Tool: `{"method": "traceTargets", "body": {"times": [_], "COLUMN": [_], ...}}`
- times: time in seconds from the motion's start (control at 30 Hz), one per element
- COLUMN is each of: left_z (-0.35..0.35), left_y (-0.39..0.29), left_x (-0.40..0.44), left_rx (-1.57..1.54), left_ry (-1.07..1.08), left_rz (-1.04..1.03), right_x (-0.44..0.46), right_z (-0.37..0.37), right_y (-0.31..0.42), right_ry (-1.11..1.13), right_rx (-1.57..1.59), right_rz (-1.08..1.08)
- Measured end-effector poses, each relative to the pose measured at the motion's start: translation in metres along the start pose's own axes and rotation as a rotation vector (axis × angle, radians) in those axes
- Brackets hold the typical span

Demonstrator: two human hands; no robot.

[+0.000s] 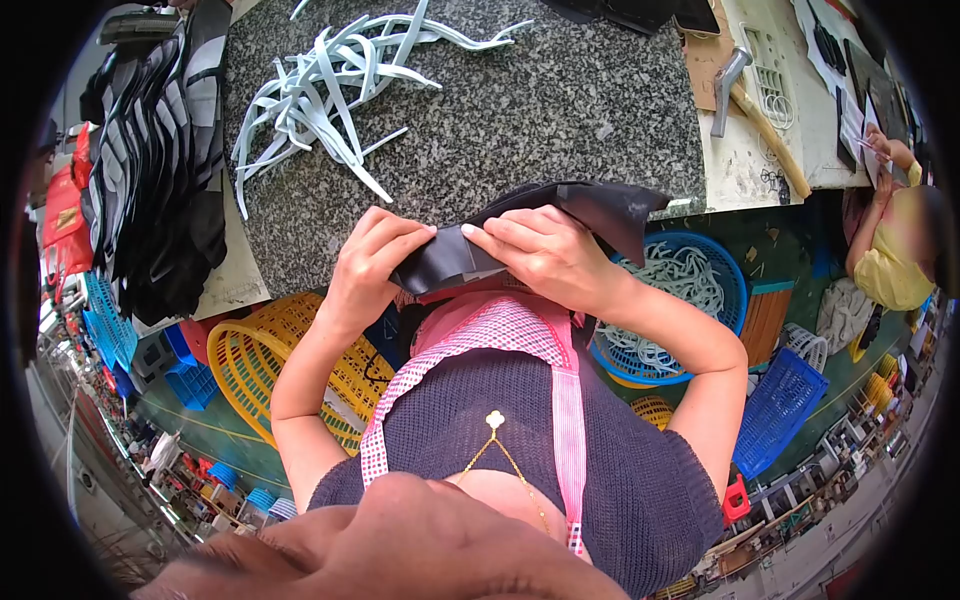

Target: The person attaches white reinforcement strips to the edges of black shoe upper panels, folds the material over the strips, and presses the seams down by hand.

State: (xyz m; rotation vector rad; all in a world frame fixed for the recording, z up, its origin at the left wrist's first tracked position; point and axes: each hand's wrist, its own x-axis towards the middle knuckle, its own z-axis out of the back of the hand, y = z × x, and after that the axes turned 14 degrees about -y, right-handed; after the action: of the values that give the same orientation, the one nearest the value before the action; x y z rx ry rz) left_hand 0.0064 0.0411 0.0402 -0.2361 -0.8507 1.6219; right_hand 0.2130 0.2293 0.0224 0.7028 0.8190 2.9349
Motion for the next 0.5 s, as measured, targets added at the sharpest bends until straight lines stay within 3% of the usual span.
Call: {"method": "traceTargets", "body": {"times": [0.23,0.5], "left_z": [-0.011,-0.003], "left_y": [0.006,0.010], "left_x": [-0.016,-0.031], "left_rx": [0.089,0.415], "left_ry": [-0.027,-0.037], "left_rz": [-0.177,-0.453], "right_x": [0.000,0.009], "right_z": [-0.001,-0.003], "right_y": [0.007,0.024], "right_ry": [0.061,0.146], "right_rx": [-0.042,-0.172], "right_rz": [0.027,0.066]}}
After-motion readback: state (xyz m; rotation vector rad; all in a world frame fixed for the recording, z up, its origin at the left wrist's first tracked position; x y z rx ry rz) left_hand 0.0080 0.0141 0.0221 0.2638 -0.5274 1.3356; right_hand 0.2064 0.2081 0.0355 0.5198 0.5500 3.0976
